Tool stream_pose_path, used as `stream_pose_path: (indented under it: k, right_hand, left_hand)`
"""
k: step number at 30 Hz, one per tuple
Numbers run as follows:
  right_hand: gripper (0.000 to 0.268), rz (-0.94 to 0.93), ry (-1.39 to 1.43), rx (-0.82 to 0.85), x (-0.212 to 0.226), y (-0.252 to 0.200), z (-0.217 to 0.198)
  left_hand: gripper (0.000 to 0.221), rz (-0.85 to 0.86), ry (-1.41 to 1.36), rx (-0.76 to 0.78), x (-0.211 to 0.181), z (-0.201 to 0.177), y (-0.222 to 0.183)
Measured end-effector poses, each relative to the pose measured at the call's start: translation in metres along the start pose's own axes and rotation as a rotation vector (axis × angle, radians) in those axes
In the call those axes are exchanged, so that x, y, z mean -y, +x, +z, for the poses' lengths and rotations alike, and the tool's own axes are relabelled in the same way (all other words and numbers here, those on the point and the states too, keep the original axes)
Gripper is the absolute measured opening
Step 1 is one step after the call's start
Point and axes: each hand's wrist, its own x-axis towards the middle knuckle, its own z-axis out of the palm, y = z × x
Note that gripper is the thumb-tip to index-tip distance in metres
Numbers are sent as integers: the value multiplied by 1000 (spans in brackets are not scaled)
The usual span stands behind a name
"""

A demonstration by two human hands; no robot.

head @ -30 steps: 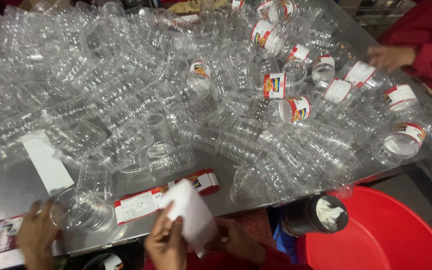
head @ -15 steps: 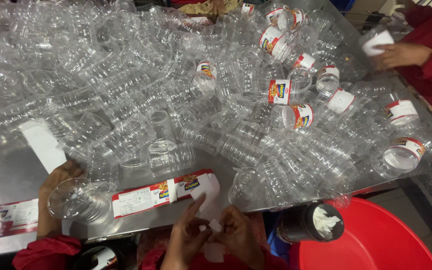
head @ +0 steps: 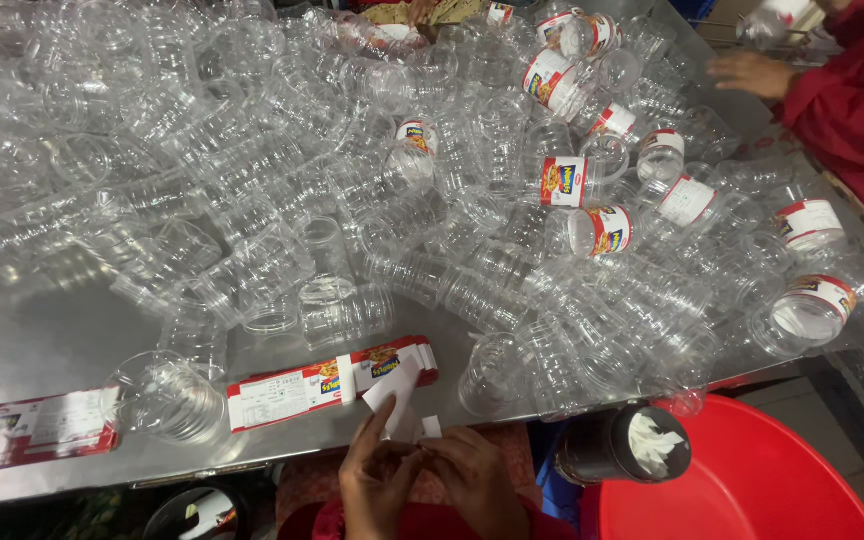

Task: The person applies adhesive labels to clear plastic cups by hand. They peel labels from a sheet and carefully press them onto the sides of individual cups before placing the labeled cups aside.

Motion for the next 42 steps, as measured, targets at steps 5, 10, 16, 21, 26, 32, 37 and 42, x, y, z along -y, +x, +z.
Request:
stream_pose_path:
  k: [5, 10, 16, 21, 26, 32, 37, 42]
  right_hand:
    - [12, 81, 144, -38, -7, -7, 3]
    - [8, -29, 9, 2, -12, -9, -1]
    - [13, -179, -48, -106, -30, -8, -5]
    - [24, 734, 972, -548, -85, -1, -20]
    - [32, 309, 1178, -419, -132, -8, -57]
    - [15, 232, 364, -652, -111, -18, -125]
    - [22, 221, 93, -939, -142, -43, -176]
    - [8, 301, -125, -1098, -232, -92, -204]
  left_hand:
    - [79, 36, -224, 2, 2, 6, -8]
    - [81, 29, -214, 58, -4, 5, -10]
    - [81, -52, -142, 177, -24, 12, -11]
    - [78, -64, -245, 197, -32, 9, -8]
    - [79, -103, -449, 177, -15, 5, -2]
    - [80, -195, -550, 88, -46, -21, 9]
    - [81, -263, -575, 79, -40, -29, 10]
    - [85, -331, -451, 84, 5, -48, 13]
